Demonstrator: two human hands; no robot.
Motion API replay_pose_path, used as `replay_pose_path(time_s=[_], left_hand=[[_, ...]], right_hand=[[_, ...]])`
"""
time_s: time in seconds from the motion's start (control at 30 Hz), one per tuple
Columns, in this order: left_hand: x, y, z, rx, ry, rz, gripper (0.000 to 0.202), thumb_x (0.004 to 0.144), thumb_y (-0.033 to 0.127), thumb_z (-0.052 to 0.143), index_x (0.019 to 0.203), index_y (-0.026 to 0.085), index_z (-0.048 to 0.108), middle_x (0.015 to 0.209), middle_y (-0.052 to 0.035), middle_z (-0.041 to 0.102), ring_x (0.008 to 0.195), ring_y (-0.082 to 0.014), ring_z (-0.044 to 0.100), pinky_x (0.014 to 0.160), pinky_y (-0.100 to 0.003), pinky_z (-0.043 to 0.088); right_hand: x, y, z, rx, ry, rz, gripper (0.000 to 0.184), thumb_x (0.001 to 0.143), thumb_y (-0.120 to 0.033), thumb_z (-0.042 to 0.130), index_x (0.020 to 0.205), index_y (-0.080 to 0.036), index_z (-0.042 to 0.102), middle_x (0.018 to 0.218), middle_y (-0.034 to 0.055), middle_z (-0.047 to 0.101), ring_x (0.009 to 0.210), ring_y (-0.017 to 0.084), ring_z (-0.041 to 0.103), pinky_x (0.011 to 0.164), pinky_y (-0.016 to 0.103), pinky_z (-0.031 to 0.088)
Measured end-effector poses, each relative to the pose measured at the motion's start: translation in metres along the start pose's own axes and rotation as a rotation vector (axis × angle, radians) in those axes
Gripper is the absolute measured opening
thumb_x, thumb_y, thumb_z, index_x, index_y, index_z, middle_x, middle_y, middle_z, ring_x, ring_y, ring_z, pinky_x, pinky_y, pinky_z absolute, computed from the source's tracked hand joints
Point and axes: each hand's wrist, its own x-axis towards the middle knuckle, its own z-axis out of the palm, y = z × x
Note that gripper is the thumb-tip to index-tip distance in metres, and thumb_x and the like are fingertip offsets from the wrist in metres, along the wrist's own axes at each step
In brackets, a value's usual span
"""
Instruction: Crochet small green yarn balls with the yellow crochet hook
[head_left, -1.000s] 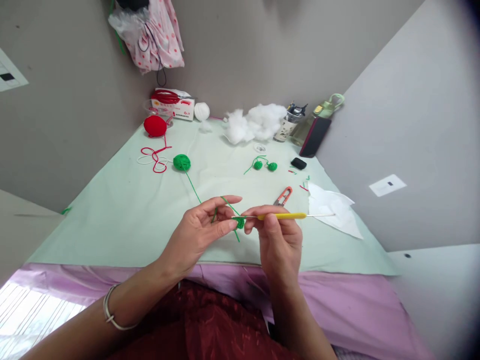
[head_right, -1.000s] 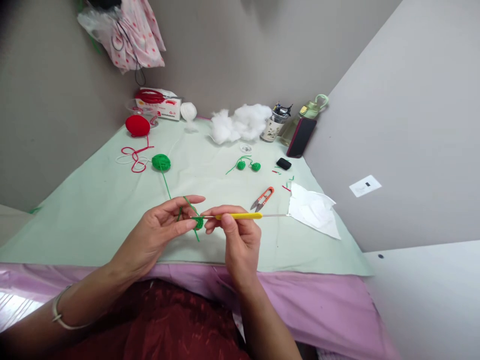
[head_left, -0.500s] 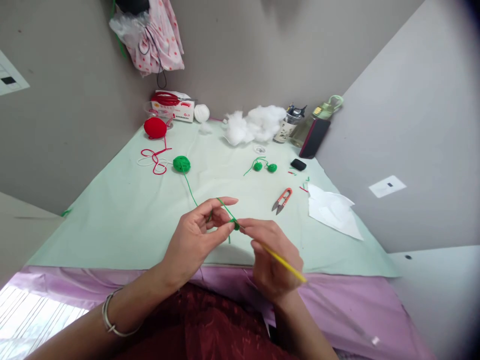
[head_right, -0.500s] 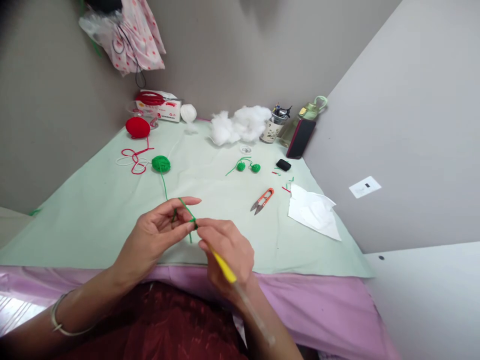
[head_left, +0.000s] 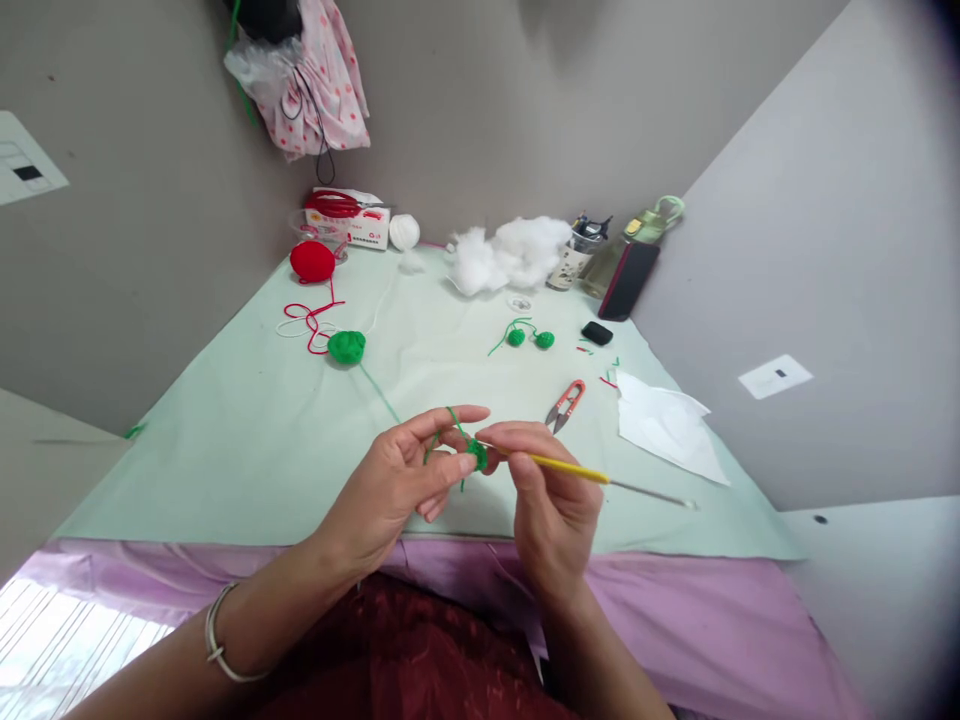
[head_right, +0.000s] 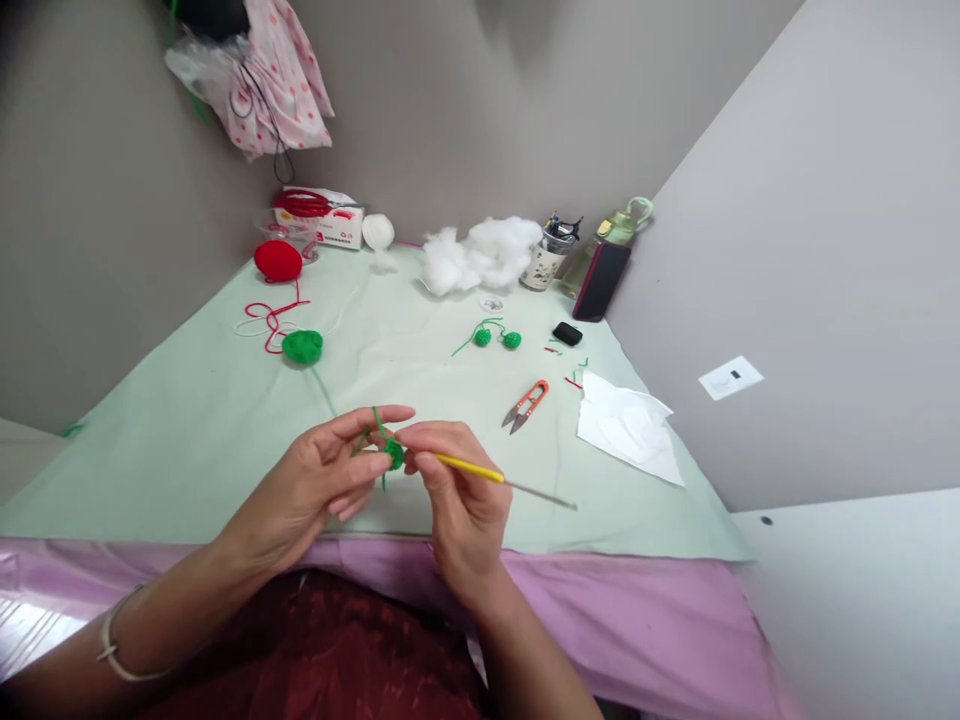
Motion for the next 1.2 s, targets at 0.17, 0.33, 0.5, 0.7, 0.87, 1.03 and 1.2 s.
replay_pose_path(time_s=[0.17, 0.33, 0.5, 0.7, 0.87, 1.03, 1.2], left_hand=[[0.002, -0.005, 0.002, -0.027, 0.058, 0.02, 0.04, 0.081, 0.026, 0.087, 0.12, 0.028, 0.079, 0.087, 0.0039, 0.063, 0.045, 0.0024, 0.038, 0.042, -0.014, 0.032], [0.009, -0.002, -0.003, -0.197, -0.005, -0.11, 0.032, 0.081, 0.025, 0.086, 0.112, 0.017, 0.082, 0.062, 0.0091, 0.042, 0.045, 0.0011, 0.023, 0.042, -0.013, 0.027], [0.007, -0.002, -0.003, -0.085, 0.011, -0.005, 0.029, 0.081, 0.024, 0.086, 0.11, 0.022, 0.082, 0.073, 0.0039, 0.058, 0.053, -0.0023, 0.043, 0.052, -0.015, 0.042], [0.002, -0.005, -0.003, 0.04, 0.026, 0.052, 0.029, 0.082, 0.024, 0.085, 0.111, 0.026, 0.082, 0.086, 0.001, 0.069, 0.079, -0.0111, 0.063, 0.076, -0.022, 0.054], [0.002, -0.004, -0.005, 0.068, 0.029, 0.073, 0.027, 0.083, 0.026, 0.084, 0.111, 0.027, 0.082, 0.087, 0.0025, 0.065, 0.08, -0.0113, 0.064, 0.079, -0.024, 0.055], [0.001, -0.005, -0.007, 0.12, 0.032, 0.1, 0.026, 0.086, 0.027, 0.082, 0.112, 0.029, 0.081, 0.085, 0.0031, 0.064, 0.08, -0.0104, 0.064, 0.081, -0.023, 0.053], [0.001, -0.006, -0.008, 0.213, 0.08, 0.155, 0.029, 0.085, 0.026, 0.083, 0.113, 0.03, 0.081, 0.084, 0.0027, 0.064, 0.083, -0.011, 0.061, 0.081, -0.022, 0.052]], right_hand=[[-0.009, 0.002, 0.001, -0.378, -0.023, -0.266, 0.032, 0.096, -0.006, 0.063, 0.116, -0.027, 0.077, 0.105, 0.0065, 0.077, 0.092, 0.019, 0.072, 0.075, 0.033, 0.06], [-0.004, 0.002, -0.006, -0.28, 0.076, -0.165, 0.024, 0.099, -0.011, 0.061, 0.107, -0.026, 0.078, 0.093, 0.0039, 0.076, 0.081, 0.017, 0.07, 0.07, 0.032, 0.058], [0.004, 0.003, -0.005, 0.1, 0.041, 0.119, 0.018, 0.101, -0.023, 0.062, 0.1, -0.027, 0.079, 0.089, 0.0016, 0.074, 0.069, 0.014, 0.065, 0.065, 0.03, 0.055], [0.001, 0.006, -0.005, 0.23, 0.013, 0.244, 0.018, 0.103, -0.027, 0.061, 0.102, -0.027, 0.079, 0.095, 0.0016, 0.078, 0.074, 0.012, 0.069, 0.07, 0.028, 0.057], [0.003, 0.005, -0.008, 0.34, 0.011, 0.281, 0.022, 0.106, -0.029, 0.056, 0.1, -0.025, 0.077, 0.093, 0.0012, 0.078, 0.071, 0.012, 0.072, 0.067, 0.027, 0.061], [-0.001, -0.001, -0.01, 0.157, -0.014, 0.174, 0.024, 0.107, -0.023, 0.051, 0.106, -0.026, 0.075, 0.097, 0.0017, 0.078, 0.075, 0.014, 0.074, 0.071, 0.03, 0.062], [-0.008, -0.003, -0.011, -0.147, -0.086, -0.132, 0.03, 0.104, -0.011, 0.05, 0.119, -0.027, 0.071, 0.101, 0.0027, 0.078, 0.09, 0.016, 0.075, 0.081, 0.033, 0.061]])
